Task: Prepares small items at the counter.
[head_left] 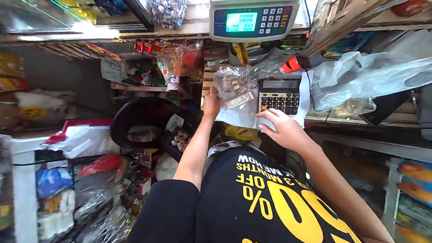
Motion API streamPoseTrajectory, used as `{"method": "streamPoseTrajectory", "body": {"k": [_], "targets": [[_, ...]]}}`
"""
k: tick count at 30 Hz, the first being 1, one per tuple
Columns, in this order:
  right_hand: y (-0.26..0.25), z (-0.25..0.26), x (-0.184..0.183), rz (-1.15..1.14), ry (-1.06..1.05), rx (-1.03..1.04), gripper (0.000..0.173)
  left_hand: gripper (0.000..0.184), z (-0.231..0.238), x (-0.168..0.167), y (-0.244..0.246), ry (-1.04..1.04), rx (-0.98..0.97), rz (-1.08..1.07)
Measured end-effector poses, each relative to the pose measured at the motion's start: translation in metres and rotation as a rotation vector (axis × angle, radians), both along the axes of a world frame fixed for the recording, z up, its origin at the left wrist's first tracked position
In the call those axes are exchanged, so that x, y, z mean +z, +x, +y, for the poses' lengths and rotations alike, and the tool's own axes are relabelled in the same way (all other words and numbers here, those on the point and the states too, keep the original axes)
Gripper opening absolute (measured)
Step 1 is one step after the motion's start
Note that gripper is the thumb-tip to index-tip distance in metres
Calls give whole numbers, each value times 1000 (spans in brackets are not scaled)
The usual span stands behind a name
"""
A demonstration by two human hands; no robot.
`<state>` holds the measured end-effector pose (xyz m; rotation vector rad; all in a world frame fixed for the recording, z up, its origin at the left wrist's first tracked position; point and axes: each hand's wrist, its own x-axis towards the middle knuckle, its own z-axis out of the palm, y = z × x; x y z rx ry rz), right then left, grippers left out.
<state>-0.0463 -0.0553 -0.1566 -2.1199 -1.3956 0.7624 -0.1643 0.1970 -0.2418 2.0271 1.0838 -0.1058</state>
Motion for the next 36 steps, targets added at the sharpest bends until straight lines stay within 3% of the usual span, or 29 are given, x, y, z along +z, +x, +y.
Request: {"method": "streamPoseTrajectory", "body": {"k": [4, 7, 9, 12, 16, 20, 28, 31, 34, 36], "targets": [[-3, -28, -12, 132, -55, -67, 35, 32, -6, 17, 16, 191, -17, -154], [-3, -48, -9, 147, -57, -146, 37, 41, 7, 21, 53, 344, -138, -191], [-4, -57, -6, 132, 1, -190, 36, 53, 20, 22, 78, 340, -290, -108], [-6, -70, -1, 120, 37, -251, 38, 47, 27, 19, 99, 298, -480, -5], [-10, -89, 1, 111, 38, -305, 40, 27, 20, 44, 94, 312, -474, -68], [-7, -95, 0, 151, 63, -310, 39, 26, 18, 83, 94, 271, -507, -59], [23, -38, 15, 168, 215, -206, 38, 23, 11, 154, 121, 441, -874, 2], [43, 2, 23, 96, 300, -282, 67, 22, 1, 189, 119, 412, -994, -3], [50, 45, 31, 210, 548, -223, 93, 19, -11, 220, 108, 369, -1141, -101], [46, 63, 37, 412, 626, -124, 92, 17, -16, 229, 98, 351, -1218, -226]]}}
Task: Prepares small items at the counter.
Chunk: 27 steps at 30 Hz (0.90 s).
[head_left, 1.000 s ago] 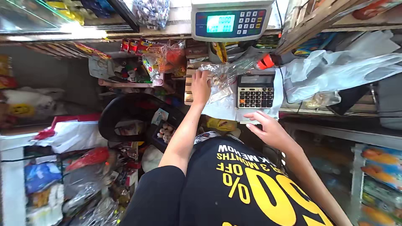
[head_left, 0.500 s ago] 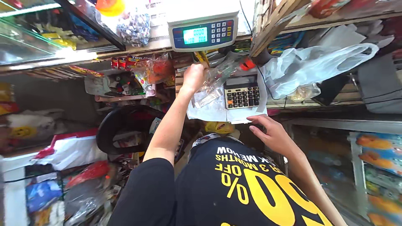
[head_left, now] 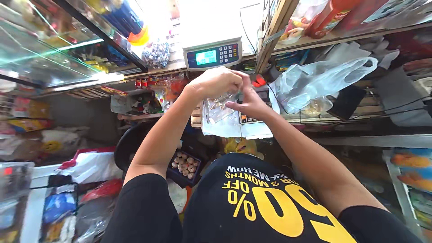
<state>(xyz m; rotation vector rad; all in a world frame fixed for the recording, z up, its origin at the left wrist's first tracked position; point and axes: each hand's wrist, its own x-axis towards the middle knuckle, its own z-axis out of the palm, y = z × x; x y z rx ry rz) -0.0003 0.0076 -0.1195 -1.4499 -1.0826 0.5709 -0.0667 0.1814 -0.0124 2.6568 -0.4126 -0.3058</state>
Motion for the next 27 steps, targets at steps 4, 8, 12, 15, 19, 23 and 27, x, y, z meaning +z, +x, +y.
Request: {"method": "streamPoseTrajectory", "body": {"k": [4, 8, 12, 15, 19, 23, 27], "targets": [[-16, -12, 11, 372, -51, 273, 37, 19, -6, 14, -32, 23, 47, -16], [-14, -56, 23, 466, -284, 365, 22, 27, -16, -13, -79, -81, 70, -174], [-20, -84, 25, 17, -237, 309, 22, 17, -42, -39, -105, -167, 106, -313], [-25, -84, 25, -636, -171, 154, 19, 18, -62, -54, -111, -362, 332, -232], [-22, -71, 42, -849, -227, -40, 4, 21, -92, -65, -119, -1064, 760, 31], [-17, -58, 66, 64, -100, -84, 11, 25, -120, -88, -130, -1911, 646, 290], [-9, -66, 81, 292, -115, 553, 9, 20, -113, -110, -123, -1727, 493, 227]]}}
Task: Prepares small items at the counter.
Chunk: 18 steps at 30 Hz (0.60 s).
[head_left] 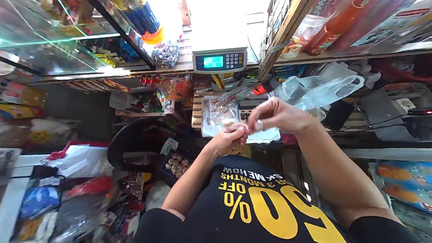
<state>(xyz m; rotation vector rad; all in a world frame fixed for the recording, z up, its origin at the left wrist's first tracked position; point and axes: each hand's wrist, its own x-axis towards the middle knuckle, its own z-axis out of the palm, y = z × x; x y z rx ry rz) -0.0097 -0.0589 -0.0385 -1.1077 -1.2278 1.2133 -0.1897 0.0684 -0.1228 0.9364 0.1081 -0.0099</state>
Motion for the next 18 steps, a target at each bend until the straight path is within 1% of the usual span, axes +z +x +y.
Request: {"method": "streamPoseTrajectory", "body": {"k": [1, 2, 3, 4, 5, 7, 9, 10, 12, 14, 15, 16, 17, 18], "targets": [[0, -2, 0, -100, -43, 112, 9, 20, 9, -1, 3, 184, 42, -4], [-3, -5, -3, -228, -112, 140, 9, 18, 18, -1, 5, 336, 86, -20], [-8, -9, -8, -348, -184, 87, 9, 15, 25, 1, 6, 455, 150, -32], [-16, -12, -16, -403, -244, -46, 8, 13, 26, 5, 6, 548, 231, -38], [-24, -14, -27, -383, -283, -222, 9, 13, 21, 10, 5, 626, 323, -37], [-41, -15, -51, -175, -362, -571, 12, 13, -1, 16, 4, 766, 500, -55], [-55, -13, -67, 132, -439, -781, 19, 13, -28, 8, 3, 901, 623, -70], [-62, -13, -72, 294, -484, -839, 22, 13, -39, -1, 2, 984, 675, -63], [-73, -18, -81, 569, -570, -853, 22, 12, -52, -20, 1, 1120, 726, -33], [-83, -25, -93, 773, -624, -843, 14, 11, -57, -34, -3, 1197, 673, 16], [-86, -28, -98, 835, -653, -855, 10, 10, -58, -38, -6, 1198, 627, 39], [-87, -32, -101, 866, -680, -866, 9, 10, -58, -40, -8, 1155, 572, 60], [-87, -35, -103, 861, -697, -882, 10, 11, -57, -41, -11, 1057, 509, 77], [-85, -39, -103, 815, -701, -889, 12, 10, -54, -41, -13, 914, 451, 84]]}}
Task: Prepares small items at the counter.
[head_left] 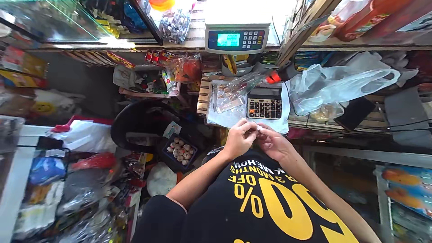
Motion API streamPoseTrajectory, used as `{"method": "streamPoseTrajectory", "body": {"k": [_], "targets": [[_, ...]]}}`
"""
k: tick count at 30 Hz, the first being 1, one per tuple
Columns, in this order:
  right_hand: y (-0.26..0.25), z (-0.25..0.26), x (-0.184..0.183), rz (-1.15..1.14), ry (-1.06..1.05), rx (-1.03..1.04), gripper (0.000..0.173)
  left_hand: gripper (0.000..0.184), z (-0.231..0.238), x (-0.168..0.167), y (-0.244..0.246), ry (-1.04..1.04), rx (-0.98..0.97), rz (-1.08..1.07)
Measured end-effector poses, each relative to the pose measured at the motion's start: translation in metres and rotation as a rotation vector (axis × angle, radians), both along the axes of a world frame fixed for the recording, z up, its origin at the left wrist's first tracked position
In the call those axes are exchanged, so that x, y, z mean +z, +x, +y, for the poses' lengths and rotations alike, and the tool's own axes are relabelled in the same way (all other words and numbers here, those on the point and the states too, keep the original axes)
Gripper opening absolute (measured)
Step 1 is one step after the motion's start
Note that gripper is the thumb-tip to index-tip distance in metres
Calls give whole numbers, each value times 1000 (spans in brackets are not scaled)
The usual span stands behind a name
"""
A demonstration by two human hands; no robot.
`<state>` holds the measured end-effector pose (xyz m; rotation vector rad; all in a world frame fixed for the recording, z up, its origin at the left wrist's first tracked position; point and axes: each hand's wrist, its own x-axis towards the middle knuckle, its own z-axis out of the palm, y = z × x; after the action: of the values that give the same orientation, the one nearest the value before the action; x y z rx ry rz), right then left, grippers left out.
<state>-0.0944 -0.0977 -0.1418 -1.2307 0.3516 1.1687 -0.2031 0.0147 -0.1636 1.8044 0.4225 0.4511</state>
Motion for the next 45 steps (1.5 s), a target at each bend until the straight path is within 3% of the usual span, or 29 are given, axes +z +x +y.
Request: {"method": "streamPoseTrajectory", "body": {"k": [3, 6, 8, 14, 20, 23, 27, 30, 32, 35, 42, 45], "targets": [[9, -9, 7, -201, -10, 173, 12, 14, 11, -5, -5, -245, -122, 2], [10, -14, 8, -467, -28, 347, 12, 18, 12, -10, -6, -151, -246, 17], [9, -14, 12, -535, -23, 323, 17, 28, 8, -11, -5, -52, -297, 10], [9, -27, 28, -510, 135, 154, 16, 25, 22, -35, -11, 229, -332, 80], [-5, -37, 20, -685, 128, 202, 16, 28, 61, -39, -7, 233, -565, 271], [-8, -37, 22, -737, 132, 262, 19, 33, 98, -39, 0, 215, -381, 315], [-15, -35, 17, -811, 20, 335, 18, 31, 146, -46, 26, 228, 130, 705], [-16, -38, 11, -802, -32, 322, 18, 55, 166, -65, 41, 190, 188, 1000], [-15, -48, 5, -828, -87, 321, 20, 52, 172, -73, 42, 175, 147, 1080], [-9, -73, -5, -853, -220, 298, 23, 39, 185, -76, 28, 136, 122, 1006], [-11, -111, -7, -748, -397, 100, 18, 24, 198, -102, -24, 67, 291, 221], [-11, -112, -4, -743, -416, 80, 16, 27, 196, -110, -13, 9, 371, 174]]}}
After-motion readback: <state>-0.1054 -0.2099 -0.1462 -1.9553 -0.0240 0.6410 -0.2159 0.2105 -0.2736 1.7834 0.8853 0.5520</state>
